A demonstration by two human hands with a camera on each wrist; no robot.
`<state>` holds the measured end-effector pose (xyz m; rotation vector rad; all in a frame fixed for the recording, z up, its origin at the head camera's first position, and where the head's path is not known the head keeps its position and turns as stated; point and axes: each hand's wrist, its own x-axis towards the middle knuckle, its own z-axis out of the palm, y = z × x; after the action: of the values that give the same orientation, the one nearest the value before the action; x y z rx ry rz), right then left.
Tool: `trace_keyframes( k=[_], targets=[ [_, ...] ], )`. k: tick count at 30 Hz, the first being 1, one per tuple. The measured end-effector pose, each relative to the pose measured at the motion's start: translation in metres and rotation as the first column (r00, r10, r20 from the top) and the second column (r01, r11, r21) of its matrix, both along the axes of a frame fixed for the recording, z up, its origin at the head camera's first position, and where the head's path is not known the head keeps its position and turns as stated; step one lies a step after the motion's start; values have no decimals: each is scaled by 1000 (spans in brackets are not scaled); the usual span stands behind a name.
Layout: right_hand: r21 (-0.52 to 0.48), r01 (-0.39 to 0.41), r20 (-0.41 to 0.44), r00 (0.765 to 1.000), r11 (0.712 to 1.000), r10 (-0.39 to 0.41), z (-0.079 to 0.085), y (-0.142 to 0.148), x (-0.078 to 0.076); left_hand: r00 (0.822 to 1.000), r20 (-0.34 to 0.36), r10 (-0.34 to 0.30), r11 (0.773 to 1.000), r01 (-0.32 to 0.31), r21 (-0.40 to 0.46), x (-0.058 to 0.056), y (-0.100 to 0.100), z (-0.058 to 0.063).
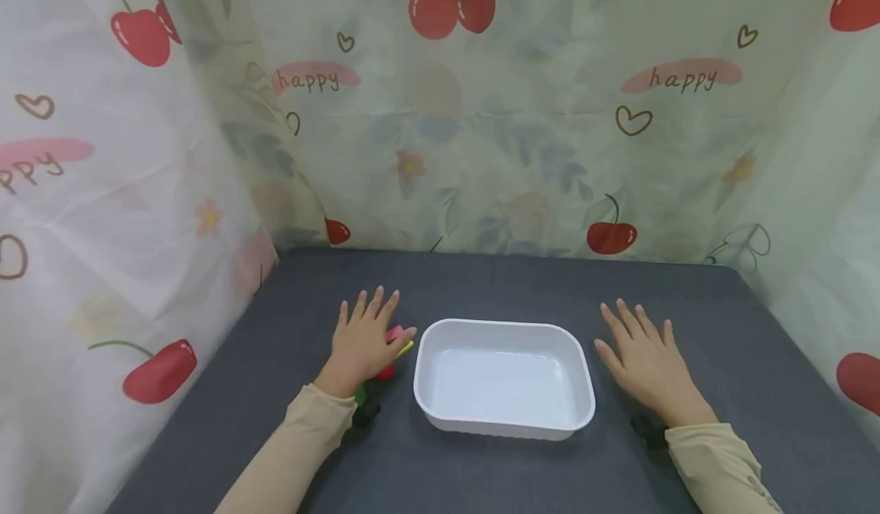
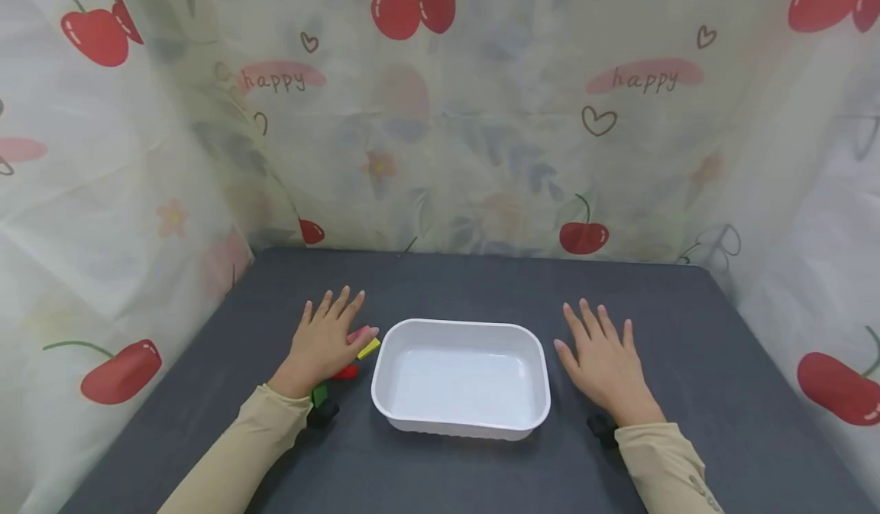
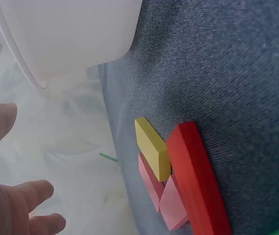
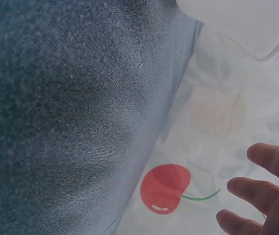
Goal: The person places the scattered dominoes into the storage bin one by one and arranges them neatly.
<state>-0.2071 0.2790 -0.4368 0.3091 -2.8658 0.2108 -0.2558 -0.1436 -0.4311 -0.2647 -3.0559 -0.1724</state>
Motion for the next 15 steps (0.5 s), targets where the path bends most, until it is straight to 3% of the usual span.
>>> trace_keyframes(
  k=[8, 12, 15],
  targets=[
    [6, 14, 45, 999, 1000, -15, 0, 0, 0, 999, 45, -24, 999, 23, 28, 2, 1, 3],
    [12, 6, 93, 996, 1000, -7, 0, -1, 1, 994, 93, -59, 991, 47, 124, 3, 2, 5],
    [7, -2, 125, 992, 1000, 1, -1, -2, 2, 988, 140, -59, 976, 27, 216, 4, 4, 6]
  ],
)
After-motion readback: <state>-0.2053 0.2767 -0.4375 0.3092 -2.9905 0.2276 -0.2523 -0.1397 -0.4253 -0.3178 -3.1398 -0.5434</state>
